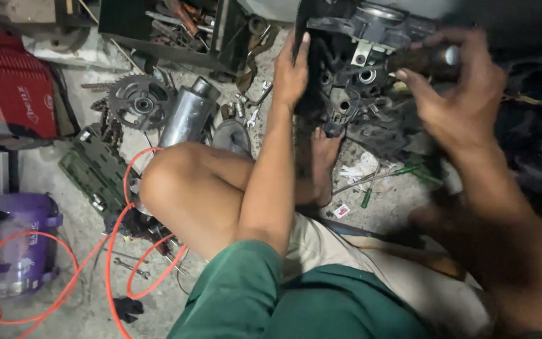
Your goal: Fitting and securing an instrument cluster into a motorcycle's front fairing, including connecting wiring.
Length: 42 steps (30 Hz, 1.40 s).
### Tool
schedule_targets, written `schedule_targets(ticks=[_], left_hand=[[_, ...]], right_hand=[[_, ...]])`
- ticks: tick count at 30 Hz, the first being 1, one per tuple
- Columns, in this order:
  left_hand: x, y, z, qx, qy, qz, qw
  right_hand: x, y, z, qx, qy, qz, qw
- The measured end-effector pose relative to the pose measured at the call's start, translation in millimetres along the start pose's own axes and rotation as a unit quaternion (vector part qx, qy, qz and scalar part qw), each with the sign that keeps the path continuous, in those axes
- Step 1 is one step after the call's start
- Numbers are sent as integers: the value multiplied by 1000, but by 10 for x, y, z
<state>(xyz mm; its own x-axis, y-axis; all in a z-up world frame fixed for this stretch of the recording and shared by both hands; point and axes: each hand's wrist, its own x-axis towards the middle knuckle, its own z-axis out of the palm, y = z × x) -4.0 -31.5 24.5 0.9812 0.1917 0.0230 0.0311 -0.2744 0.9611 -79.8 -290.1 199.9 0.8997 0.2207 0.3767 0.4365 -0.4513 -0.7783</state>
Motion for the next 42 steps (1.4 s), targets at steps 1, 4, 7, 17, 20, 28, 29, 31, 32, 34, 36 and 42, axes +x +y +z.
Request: schedule_targets(ticks=[1, 4, 7, 17, 20, 28, 29, 31, 32, 34, 36, 42], left_hand=[[4, 31, -23, 23, 9, 11, 1000], [-5, 45, -28, 79, 38, 37, 995], [-5, 48, -7, 119, 62, 34, 990], [-19, 83, 12, 115, 80, 25, 990], [-11, 133, -3, 126, 72, -8, 989], [-75, 164, 29, 108, 68, -24, 992], [-76, 187, 30, 97, 67, -41, 992], [-70, 244, 16, 99, 66, -39, 992], [-61, 280, 18, 100, 64, -34, 992], [-36, 319, 27, 115, 63, -61, 989], [-16, 361, 29, 129, 60, -89, 986], [58, 334, -2, 117, 26, -72, 990]], right_hand=[[49, 5, 62, -22, 7, -7, 1000], [181, 36, 240, -30, 4, -33, 999], [276, 22, 380, -10, -10, -58, 998], [365, 128, 677, -54, 3, -56, 997], [441, 89, 713, -66, -12, -100, 993], [398, 106, 844, -96, -31, -118, 988], [397, 164, 861, -89, -25, -133, 987], [389, 157, 854, -92, -18, -137, 986], [389, 153, 839, -98, -10, -140, 985], [372, 143, 814, -112, -10, -129, 985], [370, 130, 789, -126, -11, -117, 985], [416, 146, 719, -93, -23, -106, 990]])
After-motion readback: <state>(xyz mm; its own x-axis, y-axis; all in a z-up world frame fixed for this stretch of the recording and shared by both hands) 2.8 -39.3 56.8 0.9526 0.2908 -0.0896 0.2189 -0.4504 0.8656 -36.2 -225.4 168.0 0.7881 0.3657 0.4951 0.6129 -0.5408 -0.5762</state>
